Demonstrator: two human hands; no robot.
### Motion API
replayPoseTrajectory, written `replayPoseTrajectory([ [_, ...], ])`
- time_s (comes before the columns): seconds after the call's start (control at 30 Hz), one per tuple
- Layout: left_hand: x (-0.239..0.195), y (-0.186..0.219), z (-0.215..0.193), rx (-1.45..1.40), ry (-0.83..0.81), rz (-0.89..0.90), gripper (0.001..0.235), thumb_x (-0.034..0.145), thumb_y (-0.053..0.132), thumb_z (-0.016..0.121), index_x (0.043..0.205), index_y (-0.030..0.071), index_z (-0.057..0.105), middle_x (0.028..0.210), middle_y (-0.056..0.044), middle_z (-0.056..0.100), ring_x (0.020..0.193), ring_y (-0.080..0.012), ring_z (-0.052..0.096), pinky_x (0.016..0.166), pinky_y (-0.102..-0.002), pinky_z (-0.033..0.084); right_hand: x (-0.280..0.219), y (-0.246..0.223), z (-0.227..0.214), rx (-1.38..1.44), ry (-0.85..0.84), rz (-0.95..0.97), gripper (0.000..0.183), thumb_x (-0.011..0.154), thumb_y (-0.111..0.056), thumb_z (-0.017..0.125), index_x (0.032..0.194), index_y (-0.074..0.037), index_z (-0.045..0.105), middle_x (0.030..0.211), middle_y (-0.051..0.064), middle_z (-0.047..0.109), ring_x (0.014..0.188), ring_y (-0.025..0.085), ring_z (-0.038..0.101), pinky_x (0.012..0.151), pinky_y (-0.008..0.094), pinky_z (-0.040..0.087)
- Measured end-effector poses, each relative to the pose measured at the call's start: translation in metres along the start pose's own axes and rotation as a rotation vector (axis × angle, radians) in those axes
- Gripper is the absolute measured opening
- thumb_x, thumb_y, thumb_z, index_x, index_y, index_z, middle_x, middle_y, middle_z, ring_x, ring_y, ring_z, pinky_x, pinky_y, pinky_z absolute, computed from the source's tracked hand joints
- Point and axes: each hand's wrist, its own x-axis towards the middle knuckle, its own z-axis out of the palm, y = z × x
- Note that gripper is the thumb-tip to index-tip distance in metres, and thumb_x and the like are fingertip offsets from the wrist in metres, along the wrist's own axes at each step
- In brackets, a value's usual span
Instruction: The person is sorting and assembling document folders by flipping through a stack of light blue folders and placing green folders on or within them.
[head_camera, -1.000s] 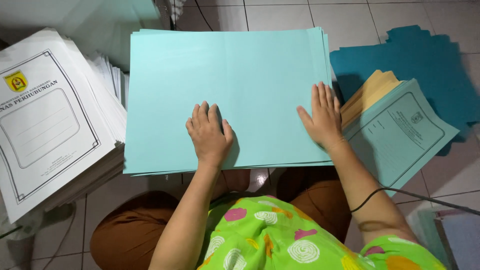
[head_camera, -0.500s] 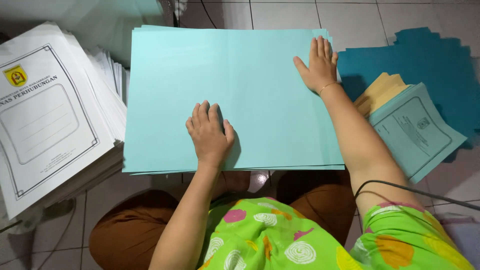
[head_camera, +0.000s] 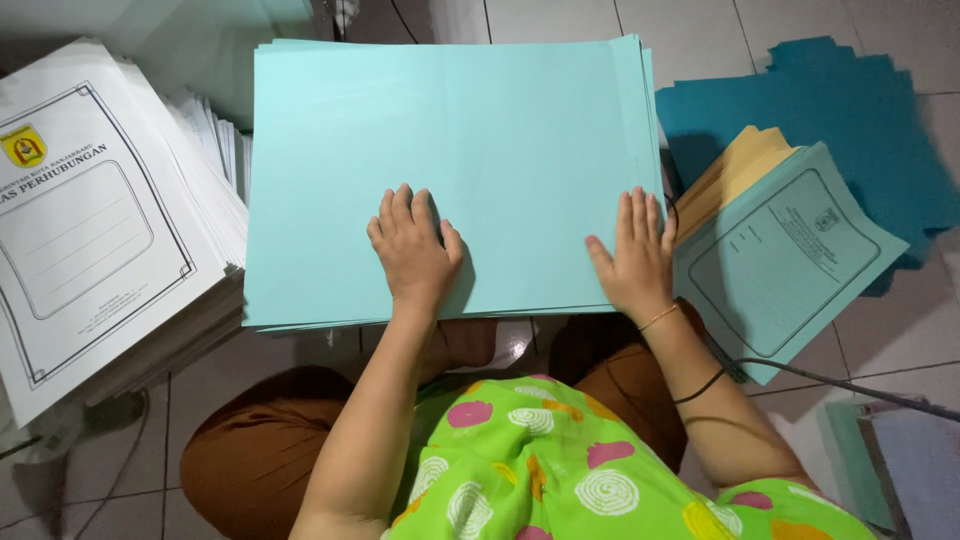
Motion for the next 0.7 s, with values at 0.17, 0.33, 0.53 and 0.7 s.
replayPoseTrajectory([
  [0.17, -0.001, -0.001, 0.004, 0.007, -0.004, -0.001, 0.05, 0.091, 0.031, 0.059, 0.135, 0.008, 0.056, 0.14, -0.019, 0.051, 0.139, -0.0378, 0.042, 0.109, -0.059, 0.031, -0.024, -0.063, 0.04, 0.032, 0.035, -0.035, 0.08, 0.104, -0.052, 0.042, 0.159, 0.004, 0.025, 0.164, 0.031, 0.022, 0.154, 0.045, 0.016, 0.117, 0.066, 0.011],
  [0.33, -0.003, -0.004, 0.006, 0.008, -0.01, 0.002, 0.051, 0.091, 0.032, 0.058, 0.136, 0.009, 0.054, 0.141, -0.018, 0.049, 0.14, -0.0369, 0.041, 0.109, -0.059, 0.031, -0.03, -0.123, 0.054, 0.147, -0.05, -0.276, 0.076, 0.106, -0.057, 0.028, 0.161, -0.005, 0.025, 0.168, 0.021, 0.021, 0.156, 0.037, 0.015, 0.119, 0.061, 0.01],
  [0.53, -0.002, -0.006, 0.01, 0.01, -0.001, -0.006, 0.049, 0.091, 0.033, 0.059, 0.133, 0.01, 0.055, 0.14, -0.017, 0.051, 0.139, -0.0359, 0.043, 0.109, -0.058, 0.032, -0.042, -0.046, 0.048, 0.048, 0.067, -0.164, 0.072, 0.107, -0.053, 0.034, 0.161, -0.006, 0.027, 0.167, 0.021, 0.025, 0.155, 0.037, 0.02, 0.118, 0.062, 0.014],
  [0.7, 0.0, -0.004, 0.012, 0.042, 0.007, -0.002, 0.048, 0.09, 0.033, 0.058, 0.132, 0.01, 0.055, 0.139, -0.017, 0.051, 0.138, -0.0361, 0.043, 0.107, -0.057, 0.032, -0.05, 0.006, 0.047, 0.046, 0.172, 0.219, 0.076, 0.106, -0.048, 0.04, 0.162, 0.0, 0.021, 0.168, 0.026, 0.016, 0.155, 0.042, 0.01, 0.119, 0.066, 0.009],
])
